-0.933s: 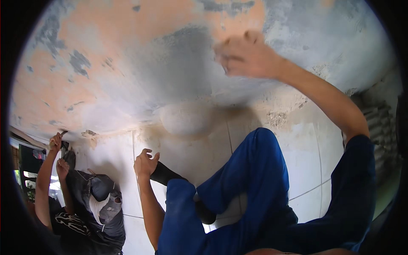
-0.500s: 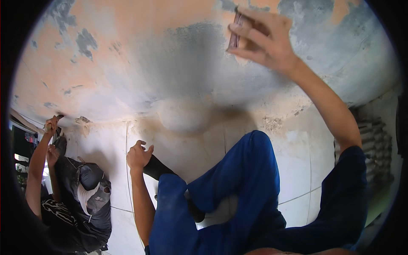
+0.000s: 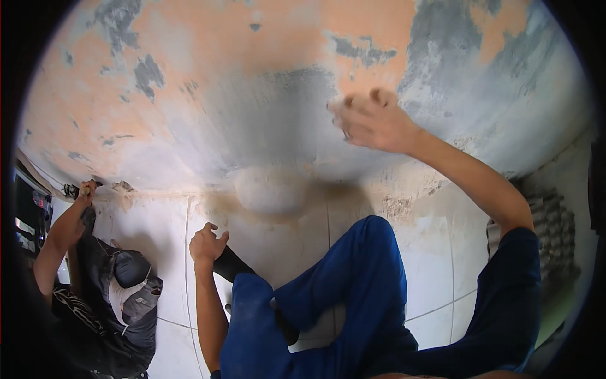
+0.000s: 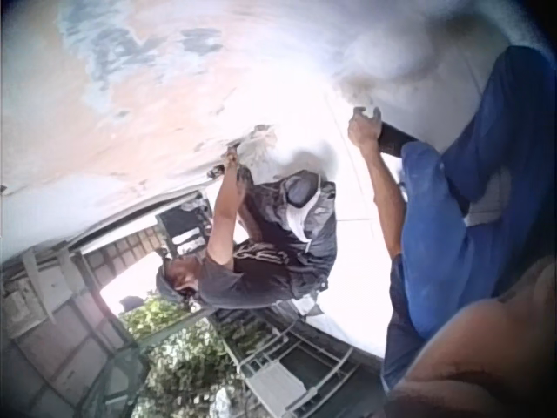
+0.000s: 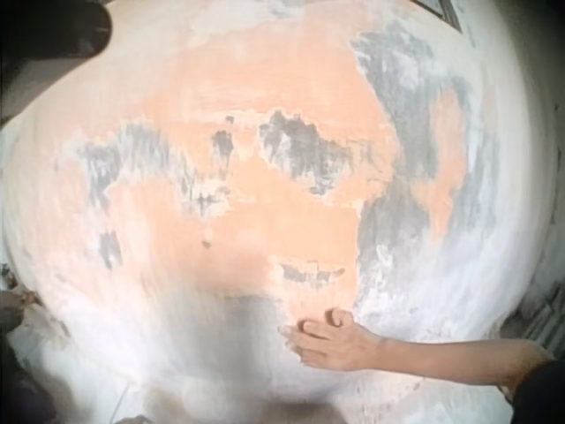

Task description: The person sands a wall by rubbing a folded piece of sandpaper against the wall surface, periodically folding and repositioning the sandpaper.

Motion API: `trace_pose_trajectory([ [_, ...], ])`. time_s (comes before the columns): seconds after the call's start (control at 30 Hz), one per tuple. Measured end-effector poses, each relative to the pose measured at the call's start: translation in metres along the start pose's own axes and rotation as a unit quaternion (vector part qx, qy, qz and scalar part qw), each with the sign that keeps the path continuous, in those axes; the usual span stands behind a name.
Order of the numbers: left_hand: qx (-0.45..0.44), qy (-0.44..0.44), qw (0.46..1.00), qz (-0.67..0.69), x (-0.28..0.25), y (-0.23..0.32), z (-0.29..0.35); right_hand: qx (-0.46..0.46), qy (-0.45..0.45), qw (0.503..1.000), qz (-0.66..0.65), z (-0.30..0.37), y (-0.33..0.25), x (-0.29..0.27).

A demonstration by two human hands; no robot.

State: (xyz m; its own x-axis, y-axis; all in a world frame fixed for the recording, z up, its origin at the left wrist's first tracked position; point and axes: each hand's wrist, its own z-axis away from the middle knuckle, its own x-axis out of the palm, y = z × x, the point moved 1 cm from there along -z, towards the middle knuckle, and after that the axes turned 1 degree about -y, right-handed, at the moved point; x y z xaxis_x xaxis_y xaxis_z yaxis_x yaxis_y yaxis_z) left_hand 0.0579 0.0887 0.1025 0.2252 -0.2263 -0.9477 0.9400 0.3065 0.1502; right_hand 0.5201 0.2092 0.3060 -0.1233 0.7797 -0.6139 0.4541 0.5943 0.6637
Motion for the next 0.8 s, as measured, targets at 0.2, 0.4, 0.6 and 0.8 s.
trace_pose_trajectory([
  [0.2, 0.005, 0.014, 1.000, 0.027, -0.004, 0.005, 0.005, 0.011, 0.049, 0.999, 0.020, -0.008, 0.013, -0.019],
  [0.4, 0.005, 0.027, 0.999, 0.029, -0.002, 0.004, -0.002, 0.018, 0.090, 0.995, 0.025, -0.030, 0.033, -0.037],
  [0.6, 0.008, 0.026, 0.999, 0.031, 0.000, 0.004, 0.002, -0.051, 0.000, 0.998, -0.046, 0.001, -0.014, 0.000],
  [0.8, -0.001, 0.026, 0.999, 0.045, -0.009, 0.005, 0.005, 0.025, 0.091, 0.995, 0.019, -0.037, 0.040, -0.050],
])
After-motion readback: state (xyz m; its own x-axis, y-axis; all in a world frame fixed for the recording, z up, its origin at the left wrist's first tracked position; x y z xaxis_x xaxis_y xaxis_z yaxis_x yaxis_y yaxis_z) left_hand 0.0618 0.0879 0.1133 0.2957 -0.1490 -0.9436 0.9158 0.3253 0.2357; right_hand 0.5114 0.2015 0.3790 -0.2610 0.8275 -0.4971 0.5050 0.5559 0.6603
